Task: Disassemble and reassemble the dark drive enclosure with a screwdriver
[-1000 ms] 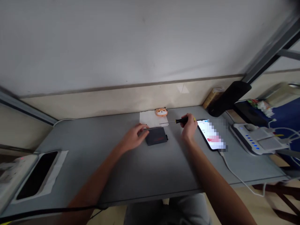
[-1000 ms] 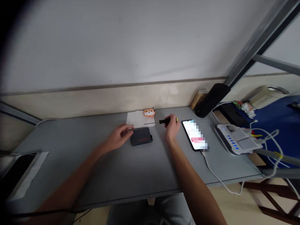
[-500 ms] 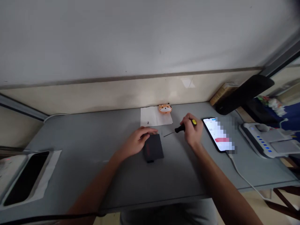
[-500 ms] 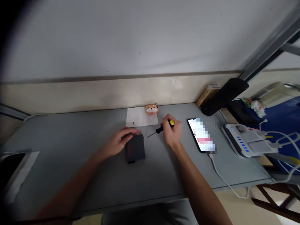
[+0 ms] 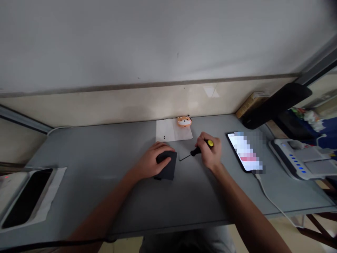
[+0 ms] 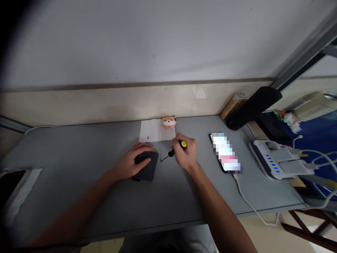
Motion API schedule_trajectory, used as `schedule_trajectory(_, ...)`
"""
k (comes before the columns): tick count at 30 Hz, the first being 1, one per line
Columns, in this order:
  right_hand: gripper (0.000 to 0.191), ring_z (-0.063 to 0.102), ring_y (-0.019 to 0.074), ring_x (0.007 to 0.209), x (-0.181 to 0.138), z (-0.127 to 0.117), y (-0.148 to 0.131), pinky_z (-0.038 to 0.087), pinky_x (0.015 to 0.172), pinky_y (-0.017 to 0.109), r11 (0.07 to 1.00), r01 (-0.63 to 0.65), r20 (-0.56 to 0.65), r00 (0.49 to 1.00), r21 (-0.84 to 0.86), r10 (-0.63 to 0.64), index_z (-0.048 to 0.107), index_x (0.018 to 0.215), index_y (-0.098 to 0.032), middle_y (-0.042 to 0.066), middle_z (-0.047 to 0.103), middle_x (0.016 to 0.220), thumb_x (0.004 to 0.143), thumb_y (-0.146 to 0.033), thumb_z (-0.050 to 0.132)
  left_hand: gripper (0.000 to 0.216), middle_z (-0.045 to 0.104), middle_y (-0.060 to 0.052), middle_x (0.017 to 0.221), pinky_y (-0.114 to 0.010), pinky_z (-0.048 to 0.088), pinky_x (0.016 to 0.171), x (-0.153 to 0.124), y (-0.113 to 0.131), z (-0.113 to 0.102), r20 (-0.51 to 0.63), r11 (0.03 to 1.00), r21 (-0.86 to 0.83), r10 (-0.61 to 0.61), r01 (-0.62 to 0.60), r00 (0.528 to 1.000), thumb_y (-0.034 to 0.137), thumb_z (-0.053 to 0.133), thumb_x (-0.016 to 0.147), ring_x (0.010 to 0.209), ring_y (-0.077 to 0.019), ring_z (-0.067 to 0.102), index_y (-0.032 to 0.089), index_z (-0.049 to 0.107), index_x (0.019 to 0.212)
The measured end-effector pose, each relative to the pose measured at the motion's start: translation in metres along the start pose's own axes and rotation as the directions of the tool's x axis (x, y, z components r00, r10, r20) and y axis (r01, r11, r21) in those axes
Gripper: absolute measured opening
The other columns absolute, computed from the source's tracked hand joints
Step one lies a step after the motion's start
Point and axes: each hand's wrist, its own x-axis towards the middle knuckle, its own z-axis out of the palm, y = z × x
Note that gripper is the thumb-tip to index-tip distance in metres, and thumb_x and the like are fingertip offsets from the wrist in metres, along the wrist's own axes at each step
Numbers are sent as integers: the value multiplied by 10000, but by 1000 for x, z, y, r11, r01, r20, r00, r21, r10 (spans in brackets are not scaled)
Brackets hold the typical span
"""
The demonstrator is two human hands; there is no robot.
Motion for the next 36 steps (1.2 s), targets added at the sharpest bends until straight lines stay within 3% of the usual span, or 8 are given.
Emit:
schedule_trajectory(7,321,406,107,448,-10,8,-8,313,484,266,995,65,243,967,74,-81,420,479,-227,-36,433,456,791,-270,479,205,681,-62,1065,-434,497,1011,1,3,-1,31,999,31,17,-18,999,230,550,946,1075,-236,609,241,672,1111)
schedule_trajectory(19,321,391,102,465,-11,12,-9,311,493,261,996,13,326,944,85,-40,431,499,-223,-43,415,467,811,-275,481,242,628,-87,1213,-467,461,1081,-2,5,-12,73,1000,-20,-6,7,997,268,572,935,1206,-264,560,252,672,1154)
schedule_trajectory(23,313,404,110,464,-8,9,-8,315,486,268,993,-32,282,959,114,-2,463,483,-224,-35,445,461,788,-287,490,193,612,-89,1301,-502,413,1129,-4,12,-15,96,1000,-1,26,-26,995,290,628,924,1269,-282,522,258,706,1097)
schedule_trajectory(28,292,371,102,420,0,0,-4,299,444,269,969,-82,101,993,233,60,529,481,-219,-35,435,457,765,-288,523,155,597,-69,1379,-513,385,1137,-5,19,-3,169,997,49,56,-66,984,338,758,870,1328,-298,479,274,752,1011)
schedule_trajectory(36,287,369,97,380,8,-1,0,250,378,261,934,-175,-37,980,311,196,536,479,-217,-30,438,461,733,-350,530,60,699,-49,1239,-479,412,1079,-2,6,9,25,992,49,116,-118,993,285,728,913,1210,-250,583,258,762,872)
